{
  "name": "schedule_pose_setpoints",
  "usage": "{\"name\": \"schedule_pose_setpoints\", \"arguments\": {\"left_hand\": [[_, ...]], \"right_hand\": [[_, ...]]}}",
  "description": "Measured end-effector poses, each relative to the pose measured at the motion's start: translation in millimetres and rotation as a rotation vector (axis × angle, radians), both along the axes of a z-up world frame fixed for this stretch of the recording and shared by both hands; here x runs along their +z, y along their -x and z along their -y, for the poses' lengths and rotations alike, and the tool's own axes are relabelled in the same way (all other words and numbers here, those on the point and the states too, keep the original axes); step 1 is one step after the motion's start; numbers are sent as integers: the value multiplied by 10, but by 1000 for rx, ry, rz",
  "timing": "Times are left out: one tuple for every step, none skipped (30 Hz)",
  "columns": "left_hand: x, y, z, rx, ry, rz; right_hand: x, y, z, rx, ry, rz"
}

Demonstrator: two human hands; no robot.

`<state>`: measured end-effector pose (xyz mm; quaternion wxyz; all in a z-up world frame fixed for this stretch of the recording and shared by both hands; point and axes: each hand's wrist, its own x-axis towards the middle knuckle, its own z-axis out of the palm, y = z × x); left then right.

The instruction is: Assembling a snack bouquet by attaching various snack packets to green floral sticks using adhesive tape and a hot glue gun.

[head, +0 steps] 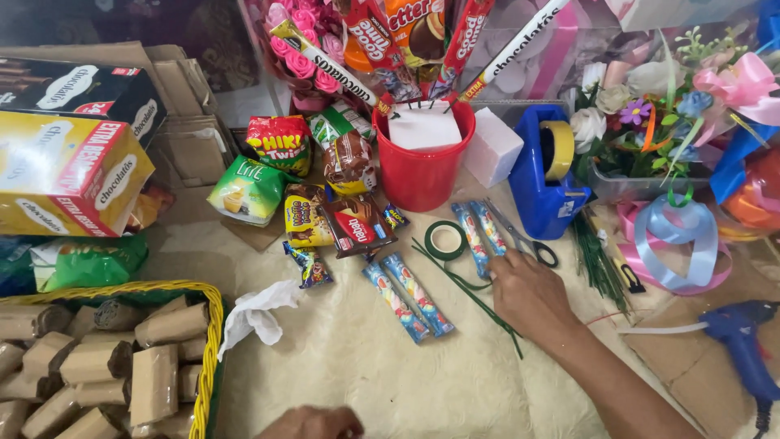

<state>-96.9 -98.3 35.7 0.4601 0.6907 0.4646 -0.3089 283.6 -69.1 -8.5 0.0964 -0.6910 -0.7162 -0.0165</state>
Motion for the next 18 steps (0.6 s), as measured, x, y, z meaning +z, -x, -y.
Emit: {"name": "schedule_pose_setpoints", "arguments": {"left_hand": [[81, -53, -61, 0, -1, -1], [163, -107, -123, 28, -292, 271], [239, -170, -188, 56, -584, 545], [336, -301, -294, 55, -586, 547], [434, -432, -398, 109, -588, 514], [535, -561, -504, 163, -590, 481], [407, -650, -606, 163, -594, 482], [281, -743, -711, 200, -693, 501], [157, -846, -829, 234, -793, 522], [59, -911, -894, 230, -797, 525], [-42, -977, -956, 283, -861, 564], [-145, -1044, -1021, 336, -924, 603], [-148, -1069, -1023, 336, -923, 604], [-155, -1094, -1029, 398, -922, 660], [-165, -1120, -1029, 461, -918, 714], [-199, -1130, -1018, 462, -915, 715], [-227, -1139, -1013, 500, -908, 720], [-254, -1148, -1009, 537, -900, 724]], "right_hand": [[64, 62, 2, 0, -1, -1], [129, 122, 4, -14, -42, 63], [198, 173, 5, -30, -83, 129], [220, 266, 24, -31, -85, 131], [248, 359, 35, 37, -68, 93], [276, 453, 44, 105, -51, 55], [289, 584, 59, 106, -54, 56], [302, 711, 72, 129, 95, 35], [318, 832, 81, 149, 241, 14], [194, 876, 79, 145, 236, 15], [69, 919, 79, 139, 228, 43], [-59, 961, 75, 133, 219, 72], [-53, 953, 61, 132, 219, 72], [-50, 946, 44, 111, 217, 24], [-48, 938, 32, 92, 217, -25], [22, 884, 25, 91, 219, -24], [96, 832, 12, 53, 262, -79], [171, 780, -1, 15, 304, -133]]}}
